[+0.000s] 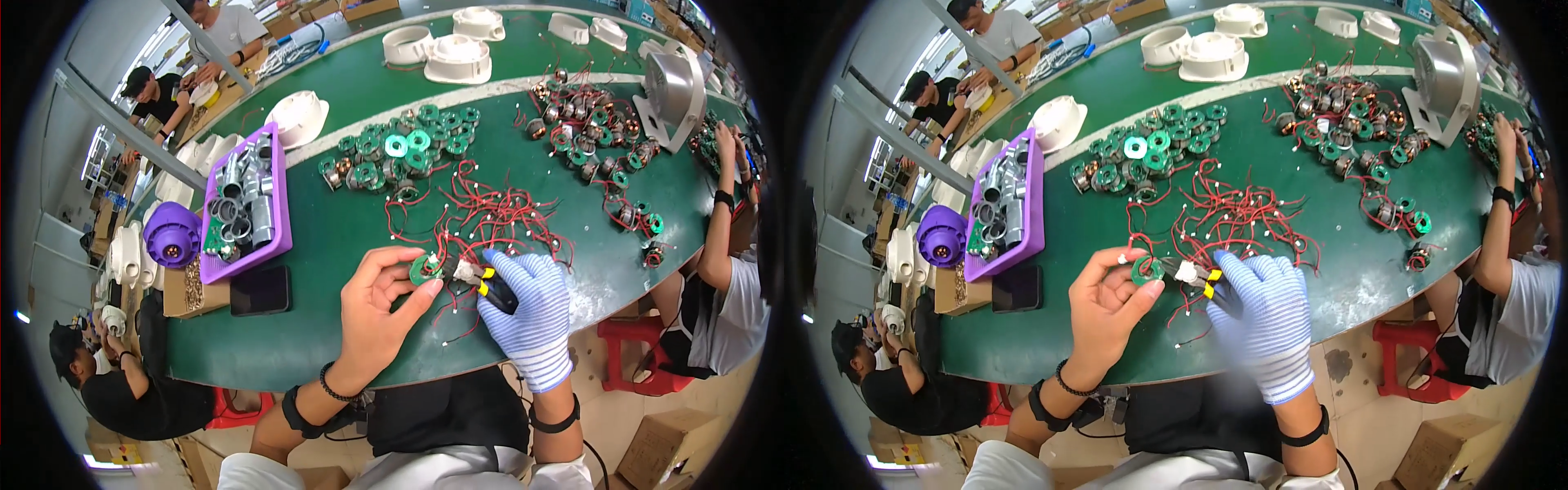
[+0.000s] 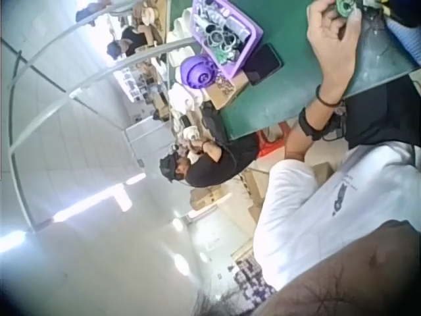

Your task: Assembling electronic components by trimming wires and installing boards into plastic housings.

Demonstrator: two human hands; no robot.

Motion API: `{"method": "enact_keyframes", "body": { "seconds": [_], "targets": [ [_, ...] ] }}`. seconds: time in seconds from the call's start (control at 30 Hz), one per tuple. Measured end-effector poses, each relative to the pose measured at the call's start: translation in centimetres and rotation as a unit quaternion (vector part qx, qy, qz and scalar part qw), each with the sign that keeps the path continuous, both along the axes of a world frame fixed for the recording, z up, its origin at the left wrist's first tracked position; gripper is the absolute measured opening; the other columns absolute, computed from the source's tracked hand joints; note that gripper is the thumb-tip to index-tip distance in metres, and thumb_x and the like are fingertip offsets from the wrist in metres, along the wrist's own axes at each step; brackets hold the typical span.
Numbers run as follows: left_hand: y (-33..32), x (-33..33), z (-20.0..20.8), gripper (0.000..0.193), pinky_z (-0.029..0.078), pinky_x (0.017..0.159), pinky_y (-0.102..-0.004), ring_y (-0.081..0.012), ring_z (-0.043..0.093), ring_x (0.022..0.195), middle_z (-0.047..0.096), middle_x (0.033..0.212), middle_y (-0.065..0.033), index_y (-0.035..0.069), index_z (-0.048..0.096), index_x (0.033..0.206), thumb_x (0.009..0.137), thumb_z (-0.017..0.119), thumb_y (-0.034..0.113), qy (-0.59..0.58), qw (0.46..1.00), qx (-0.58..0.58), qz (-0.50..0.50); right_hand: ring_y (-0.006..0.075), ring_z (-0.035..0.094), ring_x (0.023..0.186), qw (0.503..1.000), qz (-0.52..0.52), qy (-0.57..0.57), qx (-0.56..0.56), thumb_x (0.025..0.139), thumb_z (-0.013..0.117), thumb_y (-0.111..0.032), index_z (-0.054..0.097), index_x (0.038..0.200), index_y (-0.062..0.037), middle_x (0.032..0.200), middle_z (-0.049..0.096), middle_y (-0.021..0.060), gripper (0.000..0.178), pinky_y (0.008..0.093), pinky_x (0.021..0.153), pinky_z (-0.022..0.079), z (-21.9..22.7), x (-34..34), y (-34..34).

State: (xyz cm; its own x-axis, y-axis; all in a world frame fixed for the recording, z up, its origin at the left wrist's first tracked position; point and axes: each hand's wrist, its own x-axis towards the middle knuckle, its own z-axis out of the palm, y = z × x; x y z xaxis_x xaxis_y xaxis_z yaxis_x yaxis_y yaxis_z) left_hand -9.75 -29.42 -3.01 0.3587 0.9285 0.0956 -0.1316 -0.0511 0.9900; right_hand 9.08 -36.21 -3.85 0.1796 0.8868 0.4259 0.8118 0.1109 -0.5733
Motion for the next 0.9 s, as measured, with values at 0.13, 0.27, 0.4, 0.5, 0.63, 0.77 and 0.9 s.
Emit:
{"method": "enact_keyframes", "body": {
  "seconds": [0.13,0.27,0.4,0.5,0.63,0.77,0.9],
  "targets": [
    [0.06,-0.05,-0.52,0.041,0.056,0.087,-0.0270,-0.0157,0.066,0.105,0.057,0.118,-0.0091,-0.003,0.056,0.122,0.084,0.072,-0.012,0.017,0.999,0.028,-0.009,0.0292,0.059,0.085,1.000,-0.001,0.004,0.006,0.065,0.082,-0.011,0.069,0.117,-0.0085,0.088,0.063,0.0079,0.053,0.0415,0.077,0.047,-0.23,0.14,0.13],
    [-0.05,-0.11,-0.35,0.042,0.056,0.089,-0.0272,-0.0171,0.066,0.106,0.055,0.121,-0.0100,-0.004,0.056,0.121,0.084,0.072,-0.014,0.015,0.998,0.055,-0.003,0.0292,0.059,0.085,1.000,0.010,0.002,-0.011,0.065,0.083,-0.014,0.068,0.118,-0.0093,0.089,0.063,0.0078,0.055,0.0411,0.078,0.047,-0.38,0.08,0.23],
    [-0.09,-0.34,-0.64,0.042,0.054,0.090,-0.0261,-0.0160,0.060,0.112,0.052,0.127,-0.0114,-0.003,0.056,0.120,0.082,0.072,-0.015,0.033,0.996,0.088,-0.003,0.0287,0.059,0.085,1.000,0.021,0.003,-0.018,0.066,0.084,-0.016,0.068,0.120,-0.0097,0.088,0.063,0.0078,0.056,0.0409,0.078,0.047,-0.62,0.19,0.12],
    [-0.24,-0.37,-0.75,0.042,0.054,0.089,-0.0259,-0.0168,0.060,0.113,0.051,0.127,-0.0118,-0.002,0.057,0.120,0.082,0.072,-0.014,0.039,0.994,0.097,-0.003,0.0280,0.060,0.083,0.999,0.024,0.011,-0.019,0.066,0.084,-0.016,0.068,0.118,-0.0096,0.085,0.063,0.0072,0.054,0.0410,0.078,0.047,-0.46,0.26,-0.13],
    [-0.17,-0.31,-0.98,0.043,0.054,0.086,-0.0249,-0.0169,0.060,0.112,0.050,0.128,-0.0122,-0.002,0.056,0.121,0.083,0.073,-0.013,0.042,0.991,0.127,-0.006,0.0278,0.061,0.081,0.999,0.028,0.034,-0.031,0.067,0.083,-0.016,0.068,0.115,-0.0092,0.083,0.063,0.0072,0.051,0.0417,0.077,0.048,-0.39,0.22,-0.30],
    [-0.11,-0.40,-1.01,0.043,0.053,0.087,-0.0248,-0.0165,0.061,0.110,0.050,0.128,-0.0126,-0.001,0.055,0.122,0.084,0.072,-0.012,0.031,0.992,0.118,-0.013,0.0281,0.062,0.082,0.998,0.023,0.039,-0.043,0.067,0.083,-0.016,0.068,0.114,-0.0088,0.083,0.064,0.0073,0.050,0.0425,0.077,0.048,-0.55,0.19,-0.24],
    [-0.18,-0.45,-0.79,0.042,0.053,0.088,-0.0250,-0.0167,0.062,0.110,0.050,0.129,-0.0129,-0.002,0.055,0.122,0.085,0.072,-0.012,0.038,0.995,0.095,-0.005,0.0291,0.061,0.083,0.999,0.029,0.009,-0.016,0.067,0.082,-0.015,0.067,0.117,-0.0083,0.085,0.064,0.0076,0.052,0.0426,0.079,0.048,-0.28,0.19,0.06]
  ]
}}
